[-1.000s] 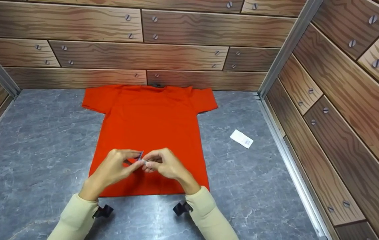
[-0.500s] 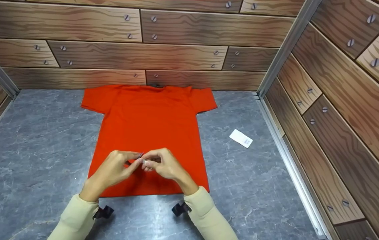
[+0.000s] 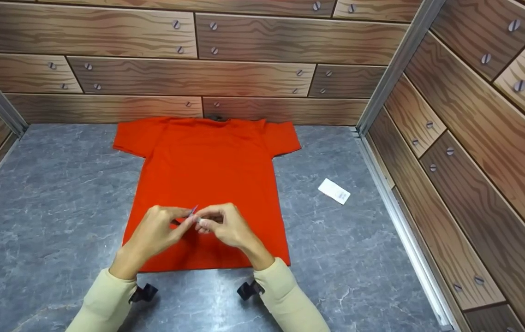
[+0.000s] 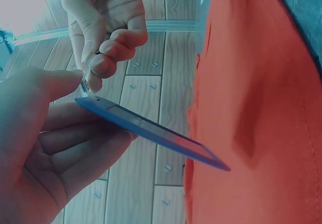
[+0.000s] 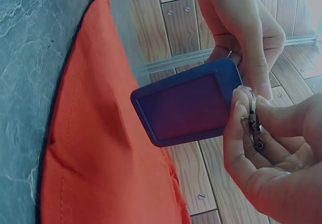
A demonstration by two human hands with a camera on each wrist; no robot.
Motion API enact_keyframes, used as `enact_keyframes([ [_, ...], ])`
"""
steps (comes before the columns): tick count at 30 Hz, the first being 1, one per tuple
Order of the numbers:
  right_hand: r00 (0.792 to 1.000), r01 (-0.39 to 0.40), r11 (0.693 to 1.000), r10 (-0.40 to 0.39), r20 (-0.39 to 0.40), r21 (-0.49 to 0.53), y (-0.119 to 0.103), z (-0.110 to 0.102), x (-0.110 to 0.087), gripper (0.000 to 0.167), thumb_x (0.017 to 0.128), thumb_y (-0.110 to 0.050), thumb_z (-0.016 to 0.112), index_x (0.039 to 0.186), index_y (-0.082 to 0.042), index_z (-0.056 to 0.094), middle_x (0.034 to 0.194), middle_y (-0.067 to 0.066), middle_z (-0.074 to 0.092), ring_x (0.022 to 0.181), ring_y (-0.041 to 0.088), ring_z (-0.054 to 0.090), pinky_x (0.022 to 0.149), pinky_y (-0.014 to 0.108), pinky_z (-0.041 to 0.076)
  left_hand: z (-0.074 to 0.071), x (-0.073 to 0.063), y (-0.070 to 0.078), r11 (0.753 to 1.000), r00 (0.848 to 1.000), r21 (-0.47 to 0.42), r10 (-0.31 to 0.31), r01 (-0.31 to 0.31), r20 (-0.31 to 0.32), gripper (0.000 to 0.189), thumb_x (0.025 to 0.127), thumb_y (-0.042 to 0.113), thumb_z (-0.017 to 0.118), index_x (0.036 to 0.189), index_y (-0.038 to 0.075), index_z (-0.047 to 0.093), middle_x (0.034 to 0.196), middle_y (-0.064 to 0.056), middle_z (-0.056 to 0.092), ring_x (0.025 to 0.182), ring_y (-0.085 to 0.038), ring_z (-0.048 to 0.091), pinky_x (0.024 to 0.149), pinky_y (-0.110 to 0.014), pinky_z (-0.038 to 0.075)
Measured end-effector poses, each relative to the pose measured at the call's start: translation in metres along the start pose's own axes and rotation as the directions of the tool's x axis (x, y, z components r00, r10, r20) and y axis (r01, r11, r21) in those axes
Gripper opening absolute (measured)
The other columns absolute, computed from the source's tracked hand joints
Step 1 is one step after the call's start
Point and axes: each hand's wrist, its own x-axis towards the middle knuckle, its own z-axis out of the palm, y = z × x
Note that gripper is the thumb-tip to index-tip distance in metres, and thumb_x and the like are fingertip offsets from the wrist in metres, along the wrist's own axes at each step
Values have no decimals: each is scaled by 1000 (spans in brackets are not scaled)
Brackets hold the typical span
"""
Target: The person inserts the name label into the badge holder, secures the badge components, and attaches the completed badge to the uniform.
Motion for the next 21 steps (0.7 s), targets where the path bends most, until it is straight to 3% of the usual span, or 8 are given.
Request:
enact_keyframes([
  [5,1000,7,1000,-7,-12,0,0,0,0,19,98,1,65,112,11,73,97,36,72,80,18,73,77,26,62,0,0,2,1000,1000,8,-4,4,9,24,94,19,75,73,7,73,55,9,38,50,-5,34,51,-20,28],
  [10,999,34,999,-34,-24,-10,2,1,0,18,97,0,66,110,10,74,95,34,72,79,22,72,75,24,61,4,-1,2,999,1000,32,14,-14,10,23,95,15,72,74,7,73,54,2,54,50,-9,45,52,-21,35],
  [14,999,42,999,-42,-29,-7,3,1,0,18,97,1,65,110,10,74,95,35,72,79,25,71,75,24,61,5,-1,2,999,1000,29,19,-20,18,22,96,13,70,76,6,75,55,1,58,49,-9,45,52,-21,35],
  [17,999,38,999,-38,-32,-5,3,0,0,18,97,1,65,110,11,74,96,35,72,79,20,71,75,25,61,5,-1,2,999,999,27,36,-36,20,27,98,12,68,72,7,73,52,4,51,49,-6,39,52,-20,30],
  [21,999,39,999,-38,-35,12,1,1,-1,18,96,3,66,110,11,74,100,39,69,82,19,72,79,27,63,3,0,-2,999,998,-28,32,-34,-57,33,96,5,67,63,7,67,50,7,38,47,-3,32,49,-15,24],
])
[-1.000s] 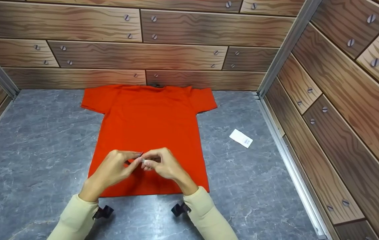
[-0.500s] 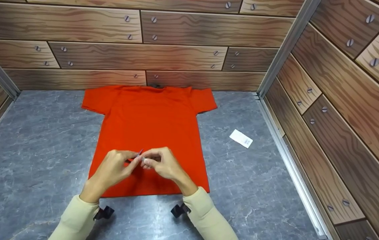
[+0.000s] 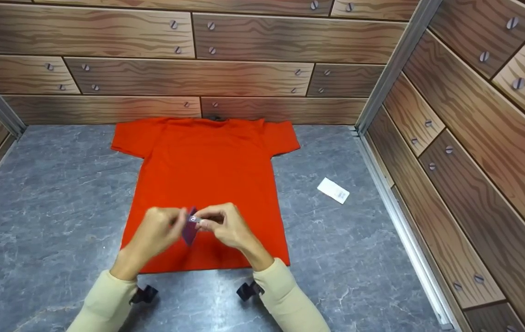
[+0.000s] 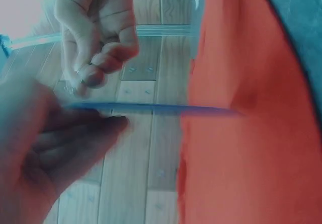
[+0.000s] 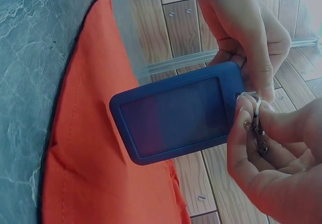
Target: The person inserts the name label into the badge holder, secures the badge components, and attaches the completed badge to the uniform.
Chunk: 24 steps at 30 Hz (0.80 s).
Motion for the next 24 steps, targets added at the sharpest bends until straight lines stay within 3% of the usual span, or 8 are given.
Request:
enact_keyframes([
  [3,1000,-2,1000,2,-1,19,-2,2,0,20,96,2,66,112,12,73,104,43,67,84,19,72,81,27,63,-4,1,-2,998,998,-62,-22,18,-63,34,94,1,70,61,6,65,51,10,32,46,-2,29,48,-13,21],
  [6,1000,-13,1000,13,-11,16,-3,3,0,21,96,1,68,114,11,73,106,42,68,84,18,72,81,24,62,-8,2,-3,996,998,-84,-39,35,-54,34,94,4,71,61,6,64,52,9,32,47,-2,28,47,-13,22],
  [10,999,-35,999,35,-31,-2,-5,3,0,20,96,0,69,112,10,74,104,37,70,82,21,71,79,23,61,-9,1,-3,994,999,-94,-53,52,-2,24,96,8,71,72,4,73,55,2,52,49,-5,42,48,-14,37],
  [13,999,-36,999,35,-25,-16,-5,1,0,20,97,-1,67,112,10,73,100,34,70,83,31,70,79,23,61,-9,1,-3,992,998,-112,-57,58,16,13,95,9,73,86,2,79,71,-5,71,57,-11,62,56,-19,54],
  [15,999,-36,999,36,-14,-26,-6,0,-1,19,98,-2,66,112,9,72,99,32,70,84,36,69,79,24,61,-9,0,-3,990,998,-127,-62,64,16,9,94,8,75,91,1,80,80,-8,76,65,-14,70,64,-23,60],
  [19,999,-43,998,44,7,-38,-8,-2,-1,20,99,-4,65,113,9,72,99,31,70,87,40,68,81,26,62,-9,-1,-2,986,998,-150,-68,68,2,8,92,8,77,94,1,79,87,-9,78,72,-16,74,70,-25,63],
  [24,999,-53,998,53,10,-45,-8,-4,0,23,100,-6,66,114,12,70,99,31,70,86,30,70,83,32,63,-10,0,-2,988,998,-144,-57,55,-7,9,90,7,78,96,0,78,89,-10,78,73,-17,75,70,-25,63],
])
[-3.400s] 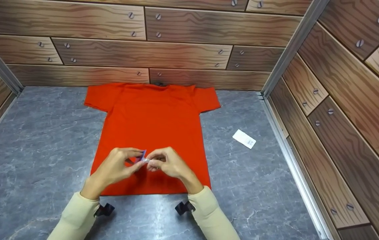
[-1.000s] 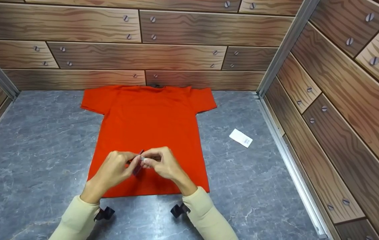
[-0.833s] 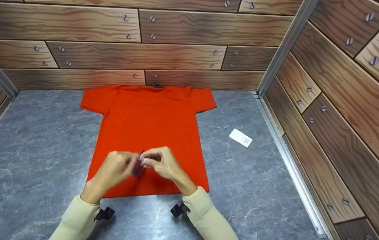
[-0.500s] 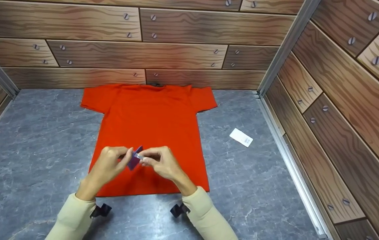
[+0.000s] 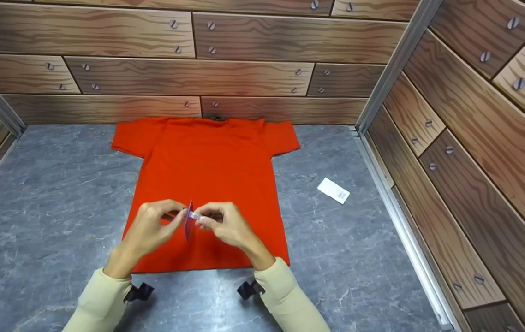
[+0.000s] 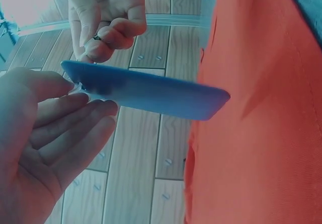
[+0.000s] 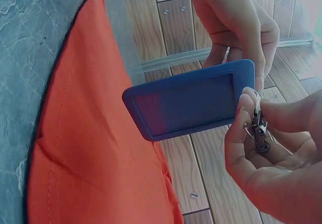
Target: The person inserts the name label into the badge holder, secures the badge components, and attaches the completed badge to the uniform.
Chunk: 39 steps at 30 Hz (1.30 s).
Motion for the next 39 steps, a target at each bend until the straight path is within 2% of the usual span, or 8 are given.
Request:
enact_keyframes([
  [4,1000,-8,1000,8,-3,-4,0,0,-1,23,100,-9,66,114,9,70,99,33,69,82,15,69,84,35,63,0,1,0,1000,1000,15,4,-4,1,9,90,7,78,96,0,78,89,-10,78,73,-17,75,69,-23,62],
  [7,1000,-12,1000,12,-3,-3,0,0,-1,23,101,-11,65,114,6,71,100,35,68,80,10,68,81,29,61,-1,0,-1,1000,1000,16,0,0,-1,9,90,6,79,96,1,78,89,-10,78,72,-17,75,69,-24,62],
  [16,1000,-13,1000,13,-1,11,-3,-2,-1,22,101,-10,65,114,6,72,99,35,67,79,11,69,80,27,60,-1,0,-5,996,998,-78,-50,53,48,18,96,15,74,108,2,77,98,-7,78,79,-15,75,72,-22,61],
  [20,1000,-15,1000,15,-12,11,-3,-4,-1,22,102,-10,64,115,6,72,100,34,68,80,16,70,79,26,60,-1,-1,-7,990,992,-112,-73,85,107,34,97,27,74,122,4,73,108,-7,77,90,-19,75,75,-30,63],
  [24,1000,-11,1000,12,-23,2,-2,-5,-1,20,101,-10,64,114,5,72,98,31,69,81,28,69,77,24,59,-2,-2,-10,985,977,-115,-104,127,187,54,91,38,79,134,8,66,119,-5,74,103,-25,71,85,-43,62],
  [29,1000,-5,1000,5,-17,-24,-4,-7,-2,21,101,-9,64,113,6,71,91,16,71,78,24,68,77,24,58,-3,-2,-13,968,947,-178,-118,177,300,76,84,31,87,148,9,53,140,-7,65,117,-32,66,96,-49,58],
  [32,1000,11,999,-11,-10,-35,-5,-7,-2,20,102,-9,63,112,6,71,88,6,69,76,17,65,76,24,58,-4,-2,-14,953,928,-219,-123,209,352,86,83,24,89,154,11,44,149,-8,58,125,-36,62,95,-50,59],
  [39,999,41,998,-41,18,-43,-7,-9,-4,19,103,-7,60,112,7,70,94,30,65,76,17,63,75,27,58,-3,-4,-16,941,908,-253,-110,226,403,89,82,17,89,156,14,41,152,-10,54,129,-38,60,88,-50,62],
])
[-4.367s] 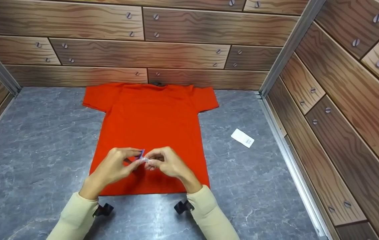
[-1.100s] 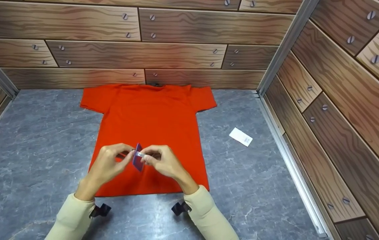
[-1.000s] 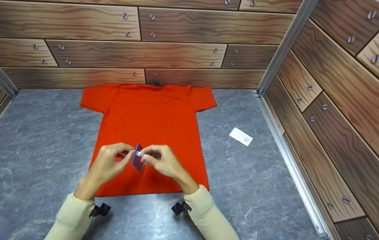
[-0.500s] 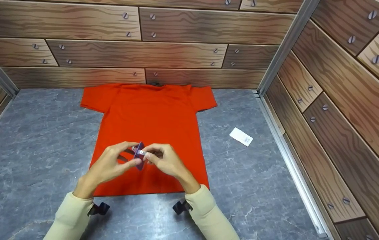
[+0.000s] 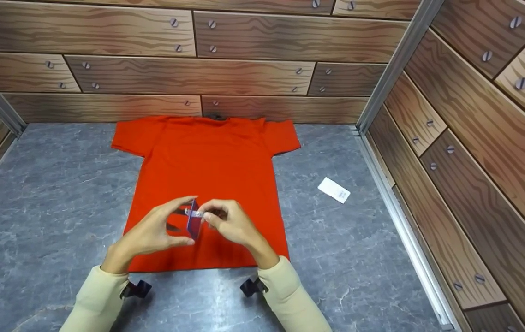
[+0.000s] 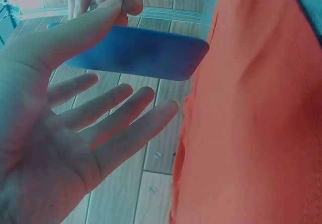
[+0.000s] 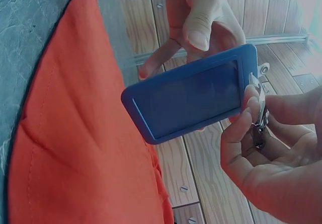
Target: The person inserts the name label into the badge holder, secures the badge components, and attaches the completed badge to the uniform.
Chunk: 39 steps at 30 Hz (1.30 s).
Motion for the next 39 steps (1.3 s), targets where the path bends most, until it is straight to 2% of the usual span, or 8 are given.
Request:
enact_keyframes([
  [2,1000,-2,1000,2,5,-1,-1,0,-1,19,103,-7,60,112,7,70,95,32,65,77,19,63,76,27,57,0,0,0,1000,1000,-11,-3,4,8,87,82,17,89,155,16,42,150,-7,55,129,-36,61,85,-49,63],
  [8,1000,-2,1000,2,7,-16,-3,-1,-1,18,103,-8,60,109,5,70,91,7,66,79,20,62,75,26,56,-1,0,1,999,1000,-29,-25,25,17,78,82,20,88,149,17,48,143,-4,61,128,-31,62,81,-46,64],
  [11,1000,0,1000,0,9,-23,-3,-1,-1,18,103,-8,60,109,5,71,90,3,66,79,20,62,75,26,56,-1,0,1,1000,1000,-11,-26,26,14,75,83,21,88,147,17,50,140,-4,63,127,-29,63,81,-43,64],
  [18,1000,-10,999,10,-1,-39,-5,-5,-2,19,103,-11,60,110,2,72,91,9,66,77,15,62,74,30,57,-3,-1,-1,998,999,59,16,-14,-34,74,80,23,90,144,15,54,133,0,66,123,-23,65,101,-43,57],
  [22,1000,-12,998,12,-8,-56,-6,-8,-2,19,103,-11,61,110,2,73,92,19,67,76,12,62,74,29,57,-6,-2,0,996,998,89,2,4,-66,75,79,25,91,144,19,55,131,1,63,119,-22,63,95,-41,61],
  [26,1000,-12,997,11,-15,-73,-6,-10,-3,18,103,-12,63,109,1,73,91,18,68,75,10,63,74,31,58,-9,-4,0,993,996,113,-26,35,-84,76,78,27,92,145,24,56,128,2,61,116,-20,61,89,-38,63],
  [34,1000,-2,995,0,-18,-98,-6,-13,-4,17,102,-14,65,109,-3,75,88,10,67,73,17,60,70,24,54,-9,-6,2,982,992,180,-38,59,-118,75,77,29,91,145,31,58,127,0,59,116,-25,62,88,-44,62],
  [39,1000,16,993,-17,-10,-118,-4,-16,-4,17,101,-13,66,111,-3,76,85,20,63,74,16,58,69,21,52,-9,-6,2,977,991,198,-58,82,-124,75,76,30,91,145,34,59,127,-1,58,116,-26,62,90,-46,61],
])
